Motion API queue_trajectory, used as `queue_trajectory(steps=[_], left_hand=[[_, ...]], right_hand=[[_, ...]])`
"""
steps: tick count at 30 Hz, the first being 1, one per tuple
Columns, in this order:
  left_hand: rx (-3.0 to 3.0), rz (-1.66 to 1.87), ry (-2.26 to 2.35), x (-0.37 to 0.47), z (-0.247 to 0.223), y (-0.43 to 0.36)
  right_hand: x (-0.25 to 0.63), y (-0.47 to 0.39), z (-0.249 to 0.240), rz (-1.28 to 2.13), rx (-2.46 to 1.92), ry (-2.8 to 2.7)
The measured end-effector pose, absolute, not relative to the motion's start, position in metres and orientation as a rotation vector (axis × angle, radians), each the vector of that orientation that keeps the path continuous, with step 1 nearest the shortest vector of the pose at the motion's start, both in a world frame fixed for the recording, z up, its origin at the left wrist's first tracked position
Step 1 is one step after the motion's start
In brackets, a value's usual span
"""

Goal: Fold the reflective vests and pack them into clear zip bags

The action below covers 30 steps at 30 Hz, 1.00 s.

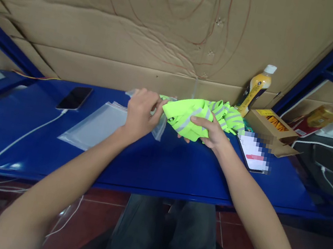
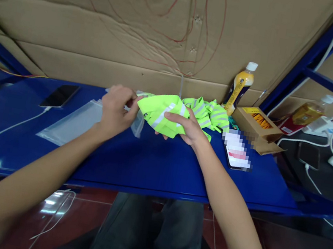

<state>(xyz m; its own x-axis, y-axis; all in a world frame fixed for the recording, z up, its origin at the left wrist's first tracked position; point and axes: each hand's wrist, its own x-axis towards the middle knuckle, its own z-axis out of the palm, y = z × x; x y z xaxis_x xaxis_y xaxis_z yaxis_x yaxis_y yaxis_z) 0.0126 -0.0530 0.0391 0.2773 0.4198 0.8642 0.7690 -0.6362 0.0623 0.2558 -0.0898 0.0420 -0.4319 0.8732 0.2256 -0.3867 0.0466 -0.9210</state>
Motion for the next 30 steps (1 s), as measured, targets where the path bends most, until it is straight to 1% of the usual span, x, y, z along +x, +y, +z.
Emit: queue_trajectory(steps=[3,6,9,14,20,30], left_hand=[[-2.361,-1.126,-1.12,0.017,0.037,-0.056],[-2.409,-0.852,-1.253,0.025,0.035,-0.062],[-2.375,-0.65,-1.439,0.034,0.034,-0.068],[-2.209,-0.449,-1.756,0.041,0.033,-0.068],[-2.094,-0.395,-1.954,0.033,0.034,-0.057],[-2.136,-0.267,-1.939,0.032,0.043,-0.06]], right_hand=[[0.255,-0.087,0.042,1.554,-0.556,-1.247],[0.258,-0.083,0.043,1.493,-0.581,-1.165],[0.262,-0.079,0.044,1.445,-0.634,-1.102],[0.264,-0.078,0.044,1.417,-0.674,-1.065],[0.264,-0.079,0.045,1.43,-0.644,-1.068],[0.264,-0.077,0.045,1.427,-0.629,-1.086]])
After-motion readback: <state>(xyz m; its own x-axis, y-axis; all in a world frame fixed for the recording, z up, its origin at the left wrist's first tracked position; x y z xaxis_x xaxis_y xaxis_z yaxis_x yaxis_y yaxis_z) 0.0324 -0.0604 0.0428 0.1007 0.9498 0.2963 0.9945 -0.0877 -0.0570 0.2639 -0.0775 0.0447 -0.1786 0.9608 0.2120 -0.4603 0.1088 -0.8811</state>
